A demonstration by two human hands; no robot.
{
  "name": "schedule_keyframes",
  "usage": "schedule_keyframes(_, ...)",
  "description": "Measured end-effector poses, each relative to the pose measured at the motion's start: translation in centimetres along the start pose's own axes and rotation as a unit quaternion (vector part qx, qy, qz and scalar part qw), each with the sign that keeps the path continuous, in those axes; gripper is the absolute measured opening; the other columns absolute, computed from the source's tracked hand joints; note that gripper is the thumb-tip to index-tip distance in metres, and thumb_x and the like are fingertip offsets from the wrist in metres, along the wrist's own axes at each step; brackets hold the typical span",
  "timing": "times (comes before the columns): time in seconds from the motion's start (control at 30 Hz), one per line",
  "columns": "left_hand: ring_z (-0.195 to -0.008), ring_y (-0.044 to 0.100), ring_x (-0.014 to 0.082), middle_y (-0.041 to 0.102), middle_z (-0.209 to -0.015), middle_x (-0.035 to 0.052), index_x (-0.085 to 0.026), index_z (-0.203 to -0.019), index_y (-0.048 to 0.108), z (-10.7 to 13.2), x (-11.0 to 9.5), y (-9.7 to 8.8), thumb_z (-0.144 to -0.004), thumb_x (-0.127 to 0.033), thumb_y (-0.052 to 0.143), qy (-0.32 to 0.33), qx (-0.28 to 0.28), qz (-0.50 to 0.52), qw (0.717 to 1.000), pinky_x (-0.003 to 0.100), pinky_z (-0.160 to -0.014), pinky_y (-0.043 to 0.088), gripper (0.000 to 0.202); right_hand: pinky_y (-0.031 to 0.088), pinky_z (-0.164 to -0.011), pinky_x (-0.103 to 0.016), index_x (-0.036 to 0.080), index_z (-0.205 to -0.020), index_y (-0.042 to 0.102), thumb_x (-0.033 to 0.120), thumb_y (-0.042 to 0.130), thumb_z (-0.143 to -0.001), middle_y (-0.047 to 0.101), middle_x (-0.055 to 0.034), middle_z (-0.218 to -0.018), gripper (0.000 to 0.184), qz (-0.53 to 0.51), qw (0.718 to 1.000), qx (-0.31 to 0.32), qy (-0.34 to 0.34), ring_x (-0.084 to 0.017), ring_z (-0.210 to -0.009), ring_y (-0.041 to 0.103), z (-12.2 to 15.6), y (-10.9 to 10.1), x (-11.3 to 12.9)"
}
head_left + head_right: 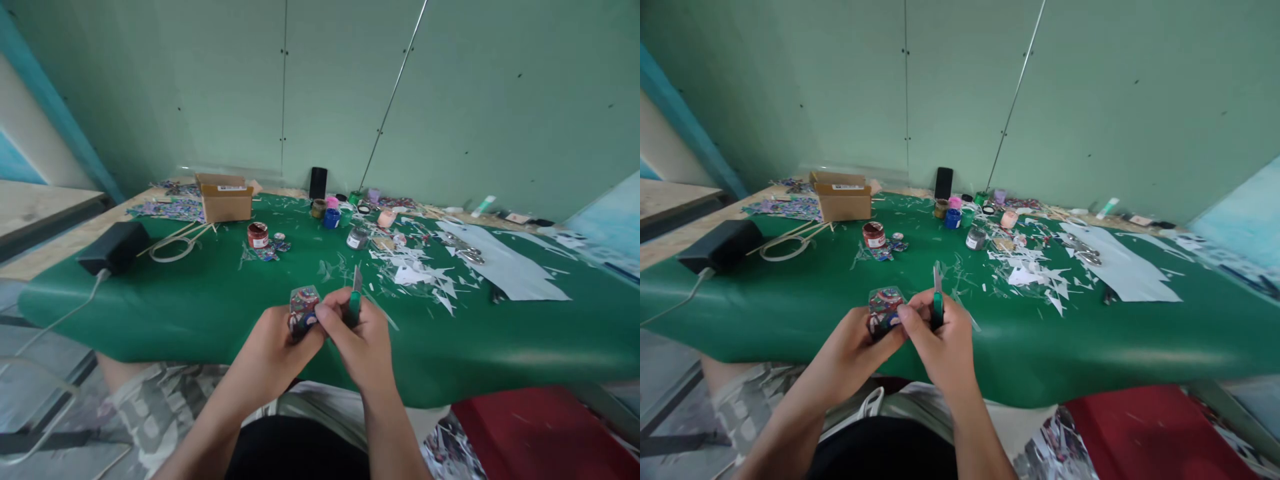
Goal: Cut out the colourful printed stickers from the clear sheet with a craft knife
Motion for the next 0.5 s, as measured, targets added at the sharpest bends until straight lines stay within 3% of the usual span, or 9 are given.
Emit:
schedule_keyframes(0.13, -0.050, 0.025, 0.0082, 0.030, -0.054, -0.0063, -0.020, -0.058, 0.034, -0.7, 1.1, -0.3, -0.086, -0.032, 0.053, -0.023, -0.042, -0.015, 0.999, 0.024, -0.045, 0.017, 0.035, 0.035, -0.042, -0.021, 0.020, -0.072, 0.063, 0.042, 0.063, -0.083, 0.050, 0.0059, -0.049, 0.025, 0.002, 1.000, 0.003, 0.024, -0.009, -0.042, 0.041, -1.1, 0.3, -1.5)
schedule_keyframes(0.27, -0.048, 0.033, 0.0087, 0.037, -0.051, -0.0057, -0.020, -0.056, 0.040, -1.7, 2.4, -1.4, -0.084, -0.035, 0.055, -0.029, -0.100, 0.017, 0.994, 0.023, -0.047, 0.023, 0.036, 0.027, -0.033, -0.019, 0.022, -0.063, 0.051, 0.050, 0.051, -0.090, 0.032, 0.0112, -0.044, 0.039, -0.056, 0.998, -0.003, 0.027, -0.007, -0.033, 0.028, -3.0, -0.2, -2.9)
schedule_keyframes(0.37, -0.048, 0.036, 0.0090, 0.042, -0.049, -0.0048, -0.018, -0.056, 0.049, -2.3, 3.2, -2.6, -0.080, -0.036, 0.060, -0.011, -0.168, 0.085, 0.982, 0.024, -0.048, 0.026, 0.032, 0.021, -0.027, -0.018, 0.026, -0.055, 0.039, 0.052, 0.033, -0.097, 0.015, 0.0156, -0.040, 0.050, -0.006, 1.000, 0.018, 0.004, -0.007, -0.028, 0.014, -5.1, -0.9, -3.7)
schedule_keyframes(0.43, -0.047, 0.035, 0.0085, 0.042, -0.048, -0.0049, -0.017, -0.058, 0.054, -2.6, 3.7, -3.0, -0.078, -0.036, 0.062, -0.008, -0.192, 0.141, 0.971, 0.024, -0.048, 0.026, 0.029, 0.019, -0.024, -0.018, 0.026, -0.054, 0.046, 0.049, 0.032, -0.097, 0.011, 0.0180, -0.037, 0.051, 0.045, 0.999, 0.020, -0.007, -0.008, -0.026, 0.011, -6.6, -1.3, -4.3)
schedule_keyframes(0.5, -0.046, 0.034, 0.0079, 0.040, -0.047, -0.0054, -0.016, -0.059, 0.055, -2.8, 4.1, -3.1, -0.078, -0.037, 0.064, -0.017, -0.193, 0.169, 0.966, 0.024, -0.047, 0.024, 0.029, 0.021, -0.024, -0.018, 0.020, -0.061, 0.059, 0.044, 0.039, -0.095, 0.021, 0.0185, -0.036, 0.047, 0.079, 0.996, 0.029, -0.004, -0.007, -0.026, 0.016, -7.6, -1.4, -4.8)
Point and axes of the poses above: each hand's wrist, its own z-axis away from the middle knuckle, its own y-axis out of the palm, x = y × z, the point moved 5 cm from there along -z, towards the middle knuckle
